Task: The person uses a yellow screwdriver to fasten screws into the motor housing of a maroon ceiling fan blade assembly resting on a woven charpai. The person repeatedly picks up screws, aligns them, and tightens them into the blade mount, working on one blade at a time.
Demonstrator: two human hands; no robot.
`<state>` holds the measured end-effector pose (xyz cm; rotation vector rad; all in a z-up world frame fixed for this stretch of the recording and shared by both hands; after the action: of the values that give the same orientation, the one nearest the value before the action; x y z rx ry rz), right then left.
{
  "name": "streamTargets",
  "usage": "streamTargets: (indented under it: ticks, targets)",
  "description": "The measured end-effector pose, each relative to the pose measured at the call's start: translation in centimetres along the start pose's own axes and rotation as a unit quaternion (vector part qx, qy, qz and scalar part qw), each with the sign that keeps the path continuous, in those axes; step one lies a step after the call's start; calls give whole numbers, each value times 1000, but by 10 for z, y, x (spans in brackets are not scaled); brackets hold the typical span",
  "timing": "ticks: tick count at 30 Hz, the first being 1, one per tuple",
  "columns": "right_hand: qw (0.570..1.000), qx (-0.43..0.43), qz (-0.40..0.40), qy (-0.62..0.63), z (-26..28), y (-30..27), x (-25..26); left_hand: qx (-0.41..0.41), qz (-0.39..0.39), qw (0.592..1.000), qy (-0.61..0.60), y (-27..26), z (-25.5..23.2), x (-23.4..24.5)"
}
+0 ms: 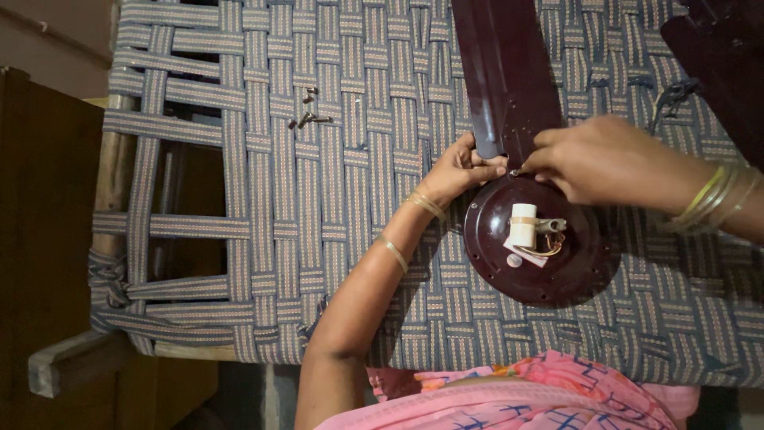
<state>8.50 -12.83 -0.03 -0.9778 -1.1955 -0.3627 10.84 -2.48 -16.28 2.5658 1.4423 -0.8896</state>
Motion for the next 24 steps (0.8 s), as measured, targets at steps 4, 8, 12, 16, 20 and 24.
streamTargets:
  ticks: [4, 8, 12, 16, 20, 24]
  targets:
    - [982, 121, -74, -123, 21, -11, 13, 2, -1, 1000, 0, 1, 2, 2]
    - [937, 251, -173, -169, 39, -23, 18, 4, -5, 1000, 11, 3, 5, 6]
    - [894, 302, -158, -290, 48, -20, -4, -11, 0, 1000, 11, 4, 6, 7]
    - [851, 334, -188, -360, 60, -33, -7, -12, 3, 1000, 0, 5, 6, 7]
    - [863, 295, -256, -321, 65, -47, 14, -7, -15, 1000, 21, 3, 2, 8]
    - [908, 181, -351, -144, 41, -66, 48, -17, -11, 1000, 14, -2, -5, 1]
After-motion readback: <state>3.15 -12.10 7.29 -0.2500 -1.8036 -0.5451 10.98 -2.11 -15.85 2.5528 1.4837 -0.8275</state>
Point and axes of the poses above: each hand's wrist, its own y-axis towards the middle knuckle, its own x-axis out of the back of the hand, z = x × y, the point moved 9 cm from there along y, towards the middle knuckle, and after that the axes turned 2 degrees about -z, right-handed, at the moved point
